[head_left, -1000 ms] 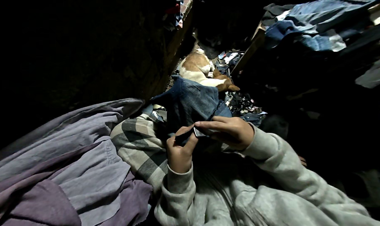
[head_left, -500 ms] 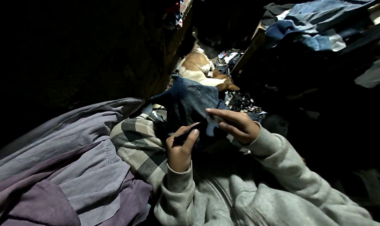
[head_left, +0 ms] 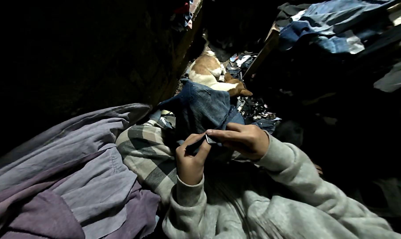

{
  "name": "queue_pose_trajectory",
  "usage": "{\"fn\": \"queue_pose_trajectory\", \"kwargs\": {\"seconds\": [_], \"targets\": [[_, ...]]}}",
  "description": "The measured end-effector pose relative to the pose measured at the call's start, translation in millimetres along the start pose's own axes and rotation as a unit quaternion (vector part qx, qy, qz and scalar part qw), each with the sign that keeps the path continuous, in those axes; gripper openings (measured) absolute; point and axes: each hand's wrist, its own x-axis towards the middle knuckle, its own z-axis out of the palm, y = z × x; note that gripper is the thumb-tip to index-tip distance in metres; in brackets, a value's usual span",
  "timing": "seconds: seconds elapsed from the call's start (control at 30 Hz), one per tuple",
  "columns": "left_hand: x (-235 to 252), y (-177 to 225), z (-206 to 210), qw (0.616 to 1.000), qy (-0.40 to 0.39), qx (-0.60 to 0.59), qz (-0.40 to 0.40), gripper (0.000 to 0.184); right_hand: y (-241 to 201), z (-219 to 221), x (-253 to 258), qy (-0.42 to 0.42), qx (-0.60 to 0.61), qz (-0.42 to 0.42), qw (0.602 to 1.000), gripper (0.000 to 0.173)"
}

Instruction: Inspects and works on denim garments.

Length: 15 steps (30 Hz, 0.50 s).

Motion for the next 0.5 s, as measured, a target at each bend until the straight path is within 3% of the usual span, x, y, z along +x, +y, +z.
{"fn": "queue_pose_trajectory", "kwargs": {"seconds": [0.33, 0.5], "targets": [[2.4, 1.1, -0.3, 0.999, 0.002, -0.014, -0.05, 0.018, 29.5, -3.8, -8.6, 0.095, 0.015, 0.075, 0.992, 0.036], [2.8, 1.9, 0.1, 0.997, 0.011, -0.015, -0.072, 0.02, 31.4, -7.2, -13.0, 0.066, 0.091, 0.127, 0.985, 0.051]]}}
